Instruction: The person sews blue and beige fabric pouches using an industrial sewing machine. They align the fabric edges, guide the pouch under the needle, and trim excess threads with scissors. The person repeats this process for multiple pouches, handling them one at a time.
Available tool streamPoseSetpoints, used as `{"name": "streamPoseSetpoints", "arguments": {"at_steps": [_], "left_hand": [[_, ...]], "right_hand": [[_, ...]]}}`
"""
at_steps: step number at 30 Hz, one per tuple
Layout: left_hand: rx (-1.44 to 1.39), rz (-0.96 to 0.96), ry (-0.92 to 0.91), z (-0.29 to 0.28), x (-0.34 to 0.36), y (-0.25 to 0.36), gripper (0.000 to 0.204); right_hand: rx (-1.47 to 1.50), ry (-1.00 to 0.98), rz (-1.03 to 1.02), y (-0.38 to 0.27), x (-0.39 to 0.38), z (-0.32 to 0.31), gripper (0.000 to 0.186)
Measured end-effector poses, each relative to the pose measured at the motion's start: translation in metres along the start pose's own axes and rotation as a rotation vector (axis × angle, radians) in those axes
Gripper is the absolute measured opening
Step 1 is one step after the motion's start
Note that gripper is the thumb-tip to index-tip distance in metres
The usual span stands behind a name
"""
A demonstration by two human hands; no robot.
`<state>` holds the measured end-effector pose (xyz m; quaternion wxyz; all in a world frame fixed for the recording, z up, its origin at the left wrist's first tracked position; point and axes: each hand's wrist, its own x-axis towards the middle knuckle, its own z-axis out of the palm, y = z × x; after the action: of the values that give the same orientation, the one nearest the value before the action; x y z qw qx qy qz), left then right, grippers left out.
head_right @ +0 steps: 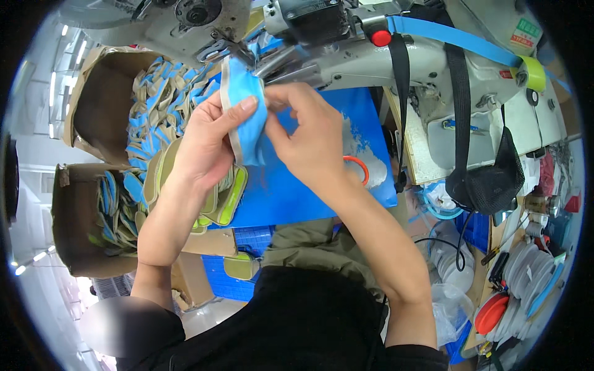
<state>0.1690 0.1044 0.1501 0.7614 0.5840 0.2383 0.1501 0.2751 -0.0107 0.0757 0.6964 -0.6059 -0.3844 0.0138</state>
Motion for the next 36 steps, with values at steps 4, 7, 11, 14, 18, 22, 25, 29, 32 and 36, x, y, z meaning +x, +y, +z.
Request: {"name": "streamPoseSetpoints", "arguments": {"at_steps": [4, 7, 11, 14, 18, 22, 25, 29, 32, 36], "left_hand": [[0.051, 0.029, -0.008, -0.003, 0.008, 0.006, 0.026], [0.071, -0.003, -0.004, -0.009, 0.008, 0.01, 0.025], [0.123, -0.015, -0.005, -0.017, 0.009, 0.01, 0.024], [0.147, 0.003, -0.002, -0.016, 0.011, 0.01, 0.025], [0.147, -0.049, -0.059, -0.022, 0.016, 0.013, 0.027], [0.215, 0.12, -0.085, -0.025, 0.021, 0.004, 0.027], [0.369, 0.26, -0.04, -0.027, 0.023, -0.004, 0.028], [0.485, 0.347, 0.008, -0.027, 0.021, -0.008, 0.032], [0.433, 0.386, 0.034, -0.021, 0.02, -0.012, 0.03], [0.407, 0.441, 0.037, -0.017, 0.024, -0.019, 0.027]], "right_hand": [[0.027, 0.077, 0.02, 0.0, -0.003, 0.007, 0.024], [0.05, 0.131, 0.086, 0.003, -0.011, 0.014, 0.023], [0.237, 0.192, 0.264, 0.004, -0.023, 0.033, 0.021], [0.332, 0.219, 0.31, 0.001, -0.023, 0.04, 0.02], [0.265, 0.214, 0.15, 0.012, -0.023, 0.036, 0.021], [0.147, 0.15, -0.028, 0.024, -0.022, 0.024, 0.02], [0.148, 0.121, -0.084, 0.028, -0.021, 0.021, 0.02], [0.146, 0.102, -0.094, 0.034, -0.022, 0.023, 0.021], [0.156, 0.066, -0.026, 0.034, -0.024, 0.024, 0.024], [0.164, 0.082, 0.053, 0.033, -0.026, 0.03, 0.031]]}}
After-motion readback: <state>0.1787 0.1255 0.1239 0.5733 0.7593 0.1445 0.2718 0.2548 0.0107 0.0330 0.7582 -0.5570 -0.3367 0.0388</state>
